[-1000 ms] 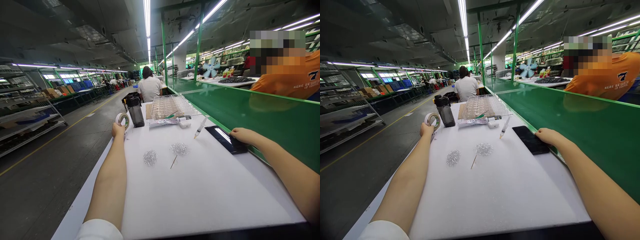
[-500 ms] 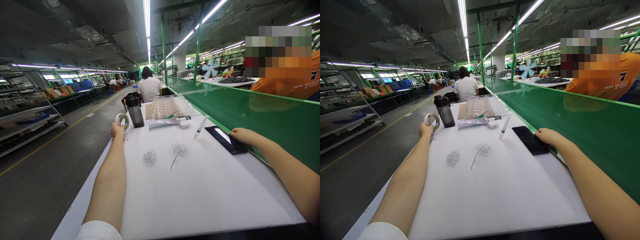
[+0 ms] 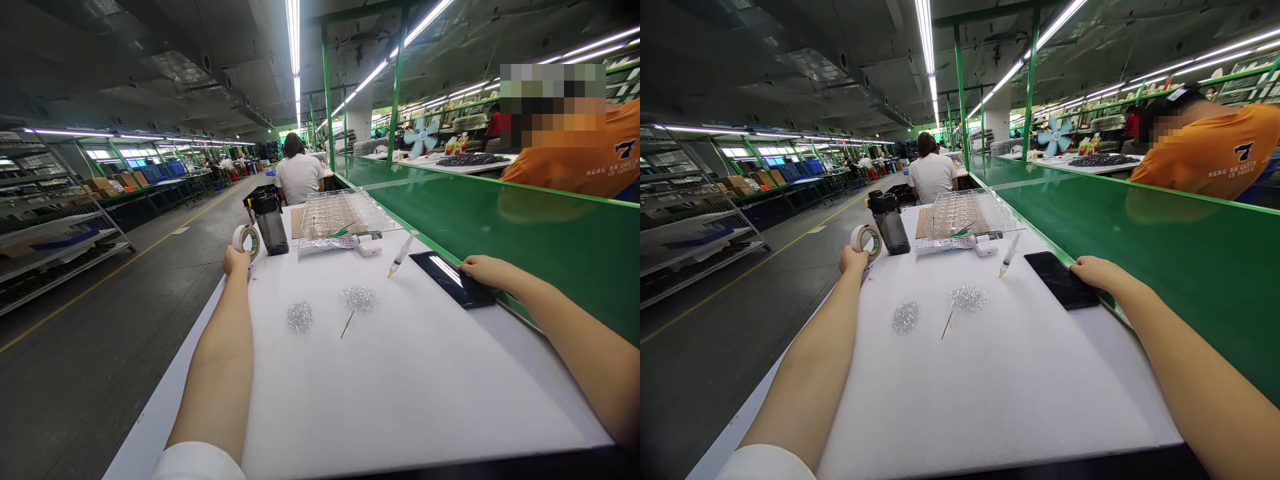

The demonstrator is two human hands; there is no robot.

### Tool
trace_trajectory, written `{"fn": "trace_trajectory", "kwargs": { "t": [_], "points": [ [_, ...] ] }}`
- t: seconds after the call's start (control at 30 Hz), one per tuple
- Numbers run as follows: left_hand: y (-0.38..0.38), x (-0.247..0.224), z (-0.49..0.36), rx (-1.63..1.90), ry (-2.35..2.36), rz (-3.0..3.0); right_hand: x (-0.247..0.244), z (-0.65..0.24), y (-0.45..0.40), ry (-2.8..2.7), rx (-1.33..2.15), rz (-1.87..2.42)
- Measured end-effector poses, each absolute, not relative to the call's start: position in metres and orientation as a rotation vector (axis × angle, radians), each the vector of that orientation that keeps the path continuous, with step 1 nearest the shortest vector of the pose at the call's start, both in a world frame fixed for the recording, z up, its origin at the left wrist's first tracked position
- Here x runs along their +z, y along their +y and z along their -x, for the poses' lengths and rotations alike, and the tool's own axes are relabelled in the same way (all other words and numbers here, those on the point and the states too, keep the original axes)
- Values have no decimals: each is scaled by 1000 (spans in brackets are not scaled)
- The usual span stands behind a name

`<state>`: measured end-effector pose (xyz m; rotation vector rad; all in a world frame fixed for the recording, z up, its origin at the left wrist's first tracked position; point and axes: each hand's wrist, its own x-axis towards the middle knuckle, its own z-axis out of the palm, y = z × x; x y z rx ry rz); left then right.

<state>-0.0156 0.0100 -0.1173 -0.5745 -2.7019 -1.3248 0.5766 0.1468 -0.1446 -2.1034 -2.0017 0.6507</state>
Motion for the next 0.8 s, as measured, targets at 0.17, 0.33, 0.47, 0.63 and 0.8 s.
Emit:
{"fn": "trace_trajectory", "kwargs": {
  "t": [0.17, 0.33, 0.47, 0.63, 0.8],
  "points": [
    [9, -115, 12, -1342, -2613, 618, -141, -575, 144, -2001, 628, 2118],
    [9, -116, 10, -1301, -2737, 593, -138, -571, 139, -1997, 655, 2129],
    [9, -115, 11, -1308, -2718, 602, -140, -573, 142, -2011, 641, 2129],
    [9, -113, 10, -1317, -2649, 615, -146, -578, 148, -2015, 629, 2113],
    [8, -113, 7, -1275, -2775, 558, -145, -576, 146, -2014, 620, 2128]
  ]
}}
